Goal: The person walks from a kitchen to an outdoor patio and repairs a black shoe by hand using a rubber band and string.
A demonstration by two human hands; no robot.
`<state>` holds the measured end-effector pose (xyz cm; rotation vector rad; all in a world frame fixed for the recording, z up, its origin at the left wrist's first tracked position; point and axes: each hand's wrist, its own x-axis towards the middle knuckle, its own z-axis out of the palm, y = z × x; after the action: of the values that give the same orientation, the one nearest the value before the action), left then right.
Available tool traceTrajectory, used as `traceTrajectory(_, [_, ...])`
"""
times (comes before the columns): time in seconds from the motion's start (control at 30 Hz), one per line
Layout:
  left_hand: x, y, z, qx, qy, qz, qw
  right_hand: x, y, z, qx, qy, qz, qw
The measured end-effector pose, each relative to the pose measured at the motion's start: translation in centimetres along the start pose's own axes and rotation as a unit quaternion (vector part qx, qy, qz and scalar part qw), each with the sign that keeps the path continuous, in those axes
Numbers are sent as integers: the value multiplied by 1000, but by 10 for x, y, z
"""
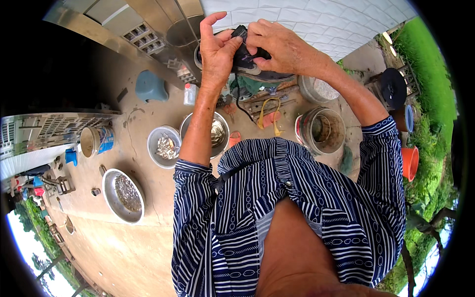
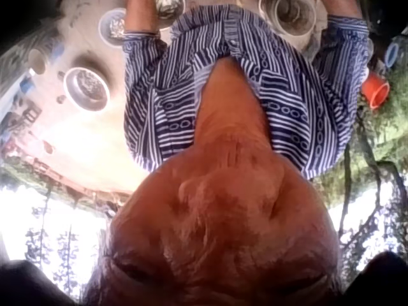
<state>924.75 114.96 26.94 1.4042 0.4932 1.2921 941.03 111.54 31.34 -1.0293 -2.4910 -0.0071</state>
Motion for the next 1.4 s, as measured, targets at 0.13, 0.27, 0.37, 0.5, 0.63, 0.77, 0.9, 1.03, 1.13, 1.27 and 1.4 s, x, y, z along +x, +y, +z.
traceTrajectory(0.13, [-2, -1, 1, 66, -17, 23, 997, -1, 1, 4, 297, -57, 142, 942])
traceTrajectory(0.27, [-6, -12, 11, 72, 29, 17, 997, -5, -2, 18, 340, -20, 271, 900])
traceTrajectory(0.37, [-4, -10, 18, 107, 19, 33, 993, -13, 0, 31, 231, 75, 263, 934])
traceTrajectory(0.5, [-18, -8, 28, 101, 19, 39, 994, -14, 26, 25, 495, 294, 381, 723])
traceTrajectory(0.63, [-15, -17, 24, 71, 35, 35, 996, -16, 33, 23, 489, 317, 352, 733])
traceTrajectory(0.77, [-8, -12, 17, -105, 68, -7, 992, -15, 22, 13, 541, 255, 263, 757])
traceTrajectory(0.9, [-5, -24, 4, -116, 106, 0, 988, -23, 18, 12, 252, 26, 181, 950])
traceTrajectory(1.03, [-7, -21, 5, -126, 90, -3, 988, -17, 5, 7, 139, 69, 304, 940])
traceTrajectory(1.13, [-13, -25, 6, -164, 92, -13, 982, -14, 35, 17, 132, 333, 275, 892])
traceTrajectory(1.27, [-14, -23, 16, -152, 85, -33, 984, -15, 55, 10, 525, 413, 410, 621])
traceTrajectory(1.4, [-11, -31, 3, -144, 130, -18, 981, -18, 59, -1, 807, 276, 230, 470])
